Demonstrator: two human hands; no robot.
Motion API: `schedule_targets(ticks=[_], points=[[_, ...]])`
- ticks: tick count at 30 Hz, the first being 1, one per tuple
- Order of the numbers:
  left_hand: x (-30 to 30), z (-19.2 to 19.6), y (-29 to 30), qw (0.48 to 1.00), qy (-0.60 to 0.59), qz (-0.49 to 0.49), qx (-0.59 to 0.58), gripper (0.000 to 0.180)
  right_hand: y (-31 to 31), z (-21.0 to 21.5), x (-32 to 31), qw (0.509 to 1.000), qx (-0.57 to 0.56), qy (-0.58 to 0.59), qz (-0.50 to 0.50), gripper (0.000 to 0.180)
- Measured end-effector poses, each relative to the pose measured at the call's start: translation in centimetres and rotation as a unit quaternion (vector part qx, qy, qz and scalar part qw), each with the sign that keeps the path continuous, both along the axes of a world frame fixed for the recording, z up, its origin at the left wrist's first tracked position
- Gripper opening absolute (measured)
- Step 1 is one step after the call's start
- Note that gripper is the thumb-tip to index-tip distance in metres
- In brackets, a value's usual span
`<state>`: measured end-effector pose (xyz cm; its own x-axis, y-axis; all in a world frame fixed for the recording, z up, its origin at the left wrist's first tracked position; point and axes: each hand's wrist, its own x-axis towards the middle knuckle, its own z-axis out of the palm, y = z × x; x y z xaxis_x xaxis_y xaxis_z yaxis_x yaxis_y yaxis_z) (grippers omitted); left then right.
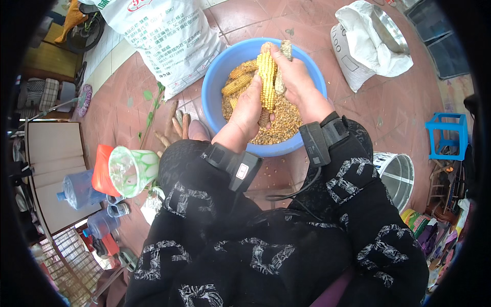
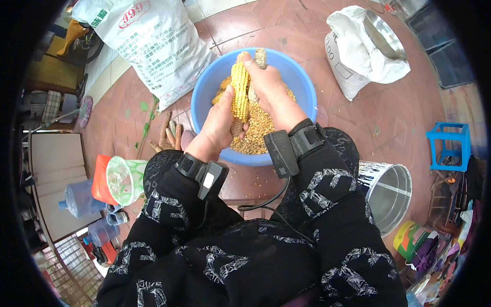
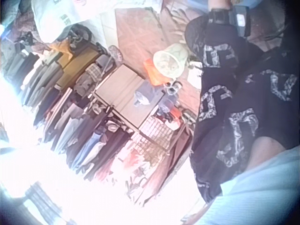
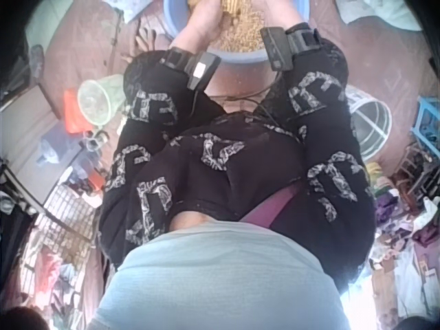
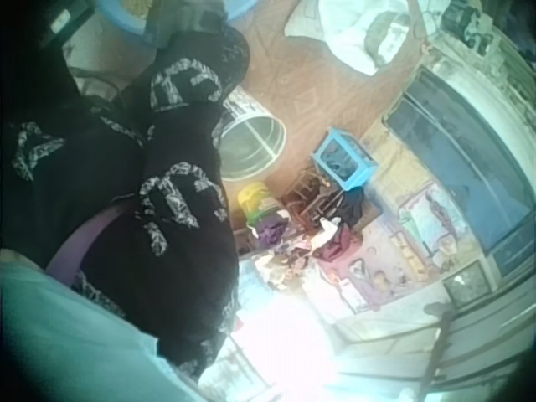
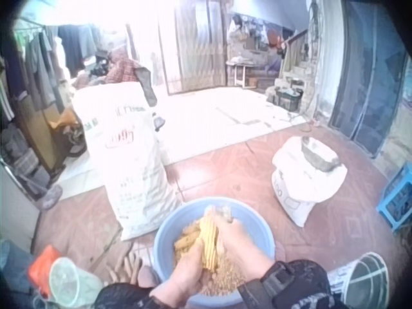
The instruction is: The person sits and shucks corn cobs by hand, rubbing kernels off the cobs into a blue basin. The person handles multiple cobs one at a time, rotating them to remove kernels and placing the stripped cobs back into the basin.
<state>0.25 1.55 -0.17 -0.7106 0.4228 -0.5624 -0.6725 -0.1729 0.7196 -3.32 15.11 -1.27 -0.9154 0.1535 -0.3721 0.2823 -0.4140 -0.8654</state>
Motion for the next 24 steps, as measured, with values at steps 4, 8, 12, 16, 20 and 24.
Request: schedule_targets(ticks=[4, 8, 12, 16, 20, 24], points=[[-0.1, -0.2, 0.1, 0.997, 0.045, -0.009, -0.057, 0.049, 0.7, 0.2, -0.4, 0.994, -0.111, 0.012, 0.014, 0.038], [0.7, -0.9, 1.1, 0.979, 0.139, -0.019, -0.144, 0.046, 0.3, 0.3, -0.4, 0.999, -0.041, -0.028, 0.000, 0.033], [1.0, -1.6, 1.3, 0.977, 0.153, -0.009, -0.145, 0.047, 0.0, 0.4, 0.0, 0.999, -0.008, -0.046, -0.012, 0.030], [0.9, -1.8, 0.5, 0.988, 0.115, -0.023, -0.104, 0.048, -0.1, -0.1, 0.1, 0.998, 0.055, -0.020, -0.011, 0.031], [0.3, -1.6, -0.1, 0.987, 0.102, -0.046, -0.112, 0.051, -0.2, -0.8, -0.2, 0.991, 0.132, -0.026, -0.022, 0.030], [0.5, -0.9, -0.5, 0.998, 0.053, -0.037, -0.007, 0.050, 0.0, -1.1, -0.1, 0.993, 0.104, -0.043, -0.035, 0.030]])
